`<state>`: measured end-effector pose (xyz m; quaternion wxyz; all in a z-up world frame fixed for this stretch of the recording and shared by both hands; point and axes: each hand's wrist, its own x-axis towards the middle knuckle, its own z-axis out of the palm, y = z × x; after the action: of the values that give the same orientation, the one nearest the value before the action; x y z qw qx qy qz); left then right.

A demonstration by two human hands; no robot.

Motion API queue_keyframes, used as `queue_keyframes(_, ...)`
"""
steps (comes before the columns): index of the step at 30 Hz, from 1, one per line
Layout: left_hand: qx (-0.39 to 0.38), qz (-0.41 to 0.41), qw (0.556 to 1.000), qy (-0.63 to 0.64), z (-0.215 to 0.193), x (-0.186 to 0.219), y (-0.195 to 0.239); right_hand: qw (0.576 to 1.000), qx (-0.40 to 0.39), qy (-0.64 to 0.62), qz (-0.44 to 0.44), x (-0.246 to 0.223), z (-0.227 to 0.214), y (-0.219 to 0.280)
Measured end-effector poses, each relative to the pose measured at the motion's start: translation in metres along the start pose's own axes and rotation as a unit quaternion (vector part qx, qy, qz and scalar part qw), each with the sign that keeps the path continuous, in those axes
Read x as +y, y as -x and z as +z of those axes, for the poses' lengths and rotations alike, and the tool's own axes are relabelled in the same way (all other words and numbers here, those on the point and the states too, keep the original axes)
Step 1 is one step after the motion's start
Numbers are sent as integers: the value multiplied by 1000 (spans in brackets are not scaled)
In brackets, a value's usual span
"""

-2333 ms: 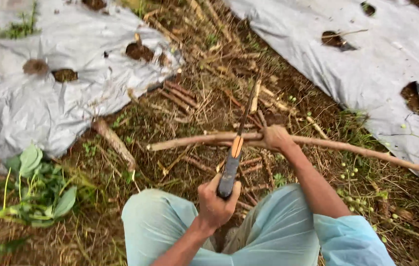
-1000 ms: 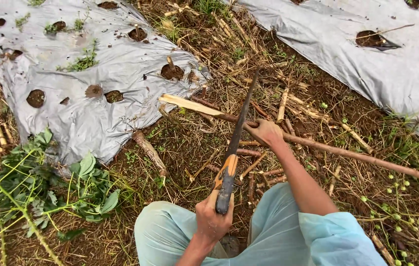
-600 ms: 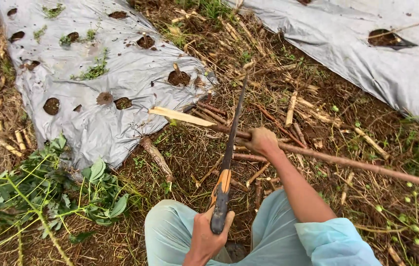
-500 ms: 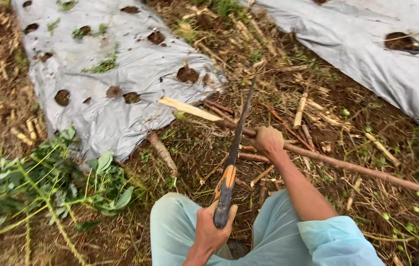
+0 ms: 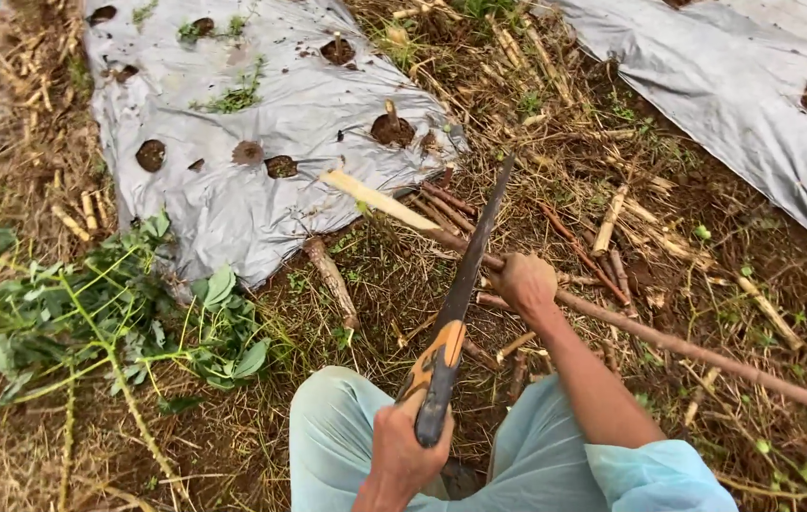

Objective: Sawing a long wooden branch into smaller segments using a hand saw

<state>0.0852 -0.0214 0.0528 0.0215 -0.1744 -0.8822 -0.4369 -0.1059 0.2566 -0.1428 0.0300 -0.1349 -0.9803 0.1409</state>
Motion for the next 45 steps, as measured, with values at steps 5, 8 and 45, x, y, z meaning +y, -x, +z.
queue_keyframes(5,-16,-35,999,5,-11,-34,45,997,-77,-27,15,-11,-3,13)
queue_keyframes(8,-22,-31,999,23,-19,-25,26,993,-99,-44,40,-24,-1,21)
queue_keyframes(45,-121,-52,990,-44,-18,-38,51,996,-80,-42,-4,10,34,115)
